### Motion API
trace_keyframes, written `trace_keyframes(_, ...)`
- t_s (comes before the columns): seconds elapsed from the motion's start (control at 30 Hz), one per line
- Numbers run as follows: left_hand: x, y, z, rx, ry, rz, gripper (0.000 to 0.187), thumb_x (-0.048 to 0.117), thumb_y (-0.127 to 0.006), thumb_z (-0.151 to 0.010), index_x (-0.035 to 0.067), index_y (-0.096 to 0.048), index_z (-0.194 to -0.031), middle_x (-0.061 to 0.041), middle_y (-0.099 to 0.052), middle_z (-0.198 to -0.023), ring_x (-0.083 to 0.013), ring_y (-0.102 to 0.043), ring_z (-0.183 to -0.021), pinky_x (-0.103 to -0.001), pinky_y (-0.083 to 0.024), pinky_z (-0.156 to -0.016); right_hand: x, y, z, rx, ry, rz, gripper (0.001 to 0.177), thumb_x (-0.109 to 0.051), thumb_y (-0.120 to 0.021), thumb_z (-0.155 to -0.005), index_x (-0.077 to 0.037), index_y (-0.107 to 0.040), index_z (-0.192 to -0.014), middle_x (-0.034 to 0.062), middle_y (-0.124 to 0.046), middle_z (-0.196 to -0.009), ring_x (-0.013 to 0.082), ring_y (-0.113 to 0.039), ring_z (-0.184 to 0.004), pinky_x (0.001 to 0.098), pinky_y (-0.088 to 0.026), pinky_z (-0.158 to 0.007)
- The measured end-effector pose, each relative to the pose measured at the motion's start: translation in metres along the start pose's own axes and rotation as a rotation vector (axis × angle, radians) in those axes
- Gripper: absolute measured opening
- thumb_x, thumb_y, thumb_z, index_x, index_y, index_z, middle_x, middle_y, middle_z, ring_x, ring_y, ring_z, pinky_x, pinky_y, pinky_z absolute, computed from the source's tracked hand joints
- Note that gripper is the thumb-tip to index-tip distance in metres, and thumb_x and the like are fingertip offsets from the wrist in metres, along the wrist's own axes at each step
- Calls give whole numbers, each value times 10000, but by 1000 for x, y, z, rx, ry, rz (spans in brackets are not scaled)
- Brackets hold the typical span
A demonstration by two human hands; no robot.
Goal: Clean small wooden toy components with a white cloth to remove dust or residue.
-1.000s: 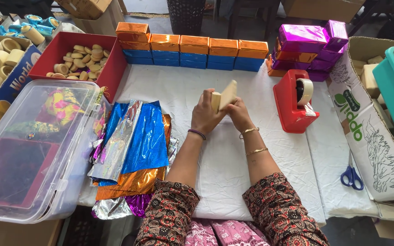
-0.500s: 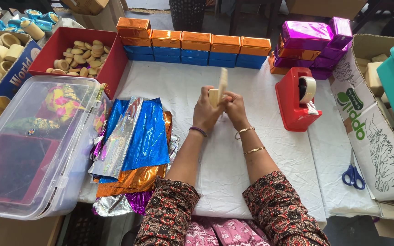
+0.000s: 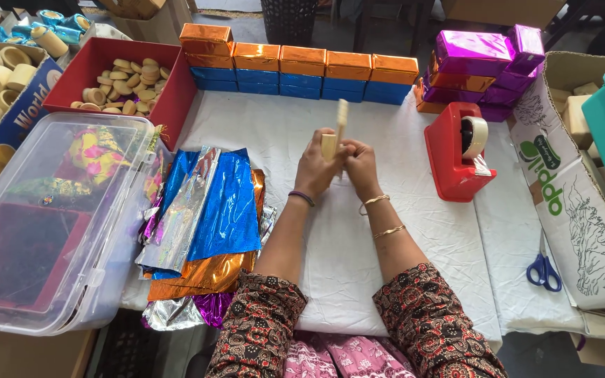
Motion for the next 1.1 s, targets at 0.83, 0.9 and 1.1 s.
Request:
trace_keyframes(0.83, -56, 18, -14, 338, -168, 378, 724, 545, -592, -1041, -68, -503, -1415, -107, -611, -1302, -198, -577, -1197, -313, -457, -1028, 12, 26, 2, 173, -477, -763, 136, -154, -611, -952, -90, -674, -1053, 48, -696, -907, 127, -664, -750, 276, -529, -593)
trace_keyframes(0.9, -80, 16, -19, 376, -64, 430, 714, 541, -582, -1058, -91, -553, -1388, -120, -627, -1283, -197, -584, -1167, -310, -461, -1007, 27, 38, 3, 246, -418, -725, 149, -128, -605, -935, -126, -657, -1074, 49, -696, -915, 123, -664, -758, 272, -532, -590)
trace_keyframes(1.1, -110, 0, -9, 469, 302, 567, 768, 618, -575, -937, -31, -568, -1346, -83, -645, -1255, -165, -638, -1101, -295, -532, -904, 5, 13, -1, -51, -281, -183, 258, -220, -695, -942, -71, -776, -1137, 48, -692, -951, 120, -635, -833, 260, -540, -721)
Point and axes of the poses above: each hand's wrist, its own z-axis away from the middle knuckle, its own y-axis out of the back of the hand, x = y × z, the point moved 10 cm from there along -z, towards the middle knuckle
